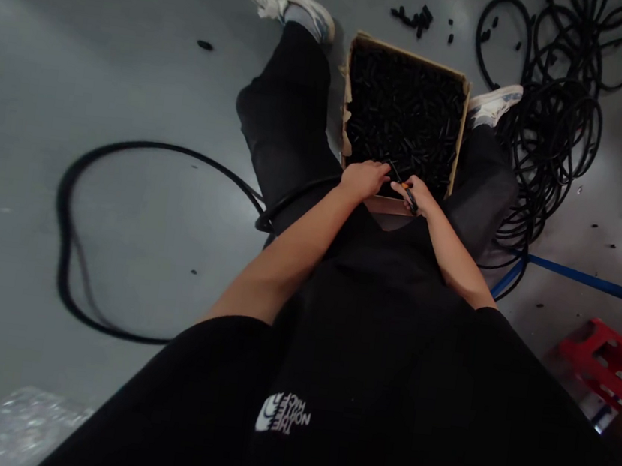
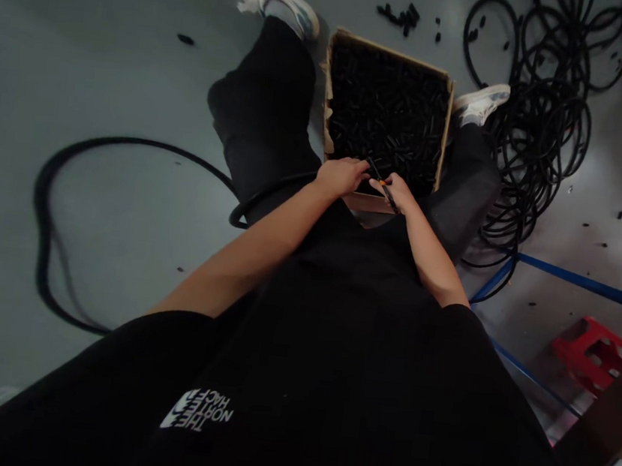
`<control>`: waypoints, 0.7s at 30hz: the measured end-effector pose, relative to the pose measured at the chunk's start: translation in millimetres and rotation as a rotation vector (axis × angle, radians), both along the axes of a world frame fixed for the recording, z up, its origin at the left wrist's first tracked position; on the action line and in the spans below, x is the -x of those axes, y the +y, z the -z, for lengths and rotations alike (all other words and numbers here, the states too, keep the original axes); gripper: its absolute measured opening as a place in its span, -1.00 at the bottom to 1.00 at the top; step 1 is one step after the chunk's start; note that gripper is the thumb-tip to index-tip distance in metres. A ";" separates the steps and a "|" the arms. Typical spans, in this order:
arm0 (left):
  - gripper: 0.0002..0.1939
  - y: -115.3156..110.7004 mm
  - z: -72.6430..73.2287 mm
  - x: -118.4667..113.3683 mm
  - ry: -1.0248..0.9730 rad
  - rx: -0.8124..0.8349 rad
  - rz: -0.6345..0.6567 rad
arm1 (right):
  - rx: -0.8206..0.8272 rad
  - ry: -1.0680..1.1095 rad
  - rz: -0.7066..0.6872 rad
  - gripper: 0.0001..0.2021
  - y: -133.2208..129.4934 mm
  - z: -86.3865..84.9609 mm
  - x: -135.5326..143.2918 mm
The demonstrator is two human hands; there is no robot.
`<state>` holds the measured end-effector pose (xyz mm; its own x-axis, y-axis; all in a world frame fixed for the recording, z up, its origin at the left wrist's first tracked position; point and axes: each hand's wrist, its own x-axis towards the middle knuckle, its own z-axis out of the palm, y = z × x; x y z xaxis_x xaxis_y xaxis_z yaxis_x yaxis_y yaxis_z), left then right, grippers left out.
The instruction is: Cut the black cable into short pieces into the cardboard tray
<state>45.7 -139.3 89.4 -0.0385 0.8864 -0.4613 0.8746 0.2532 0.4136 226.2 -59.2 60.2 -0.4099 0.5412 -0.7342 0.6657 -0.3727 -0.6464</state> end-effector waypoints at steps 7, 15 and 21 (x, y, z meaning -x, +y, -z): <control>-0.54 12.0 16.5 15.6 -0.102 0.026 -0.057 | -0.031 -0.086 0.064 -0.31 -2.3 -27.8 1.1; -0.49 11.0 27.0 24.0 -0.219 0.075 -0.130 | -0.059 -0.010 0.052 -0.36 -4.5 -15.2 -2.9; -0.43 12.1 24.6 21.4 -0.159 0.090 -0.200 | -0.032 -0.049 0.106 -0.43 -5.8 -22.1 -1.0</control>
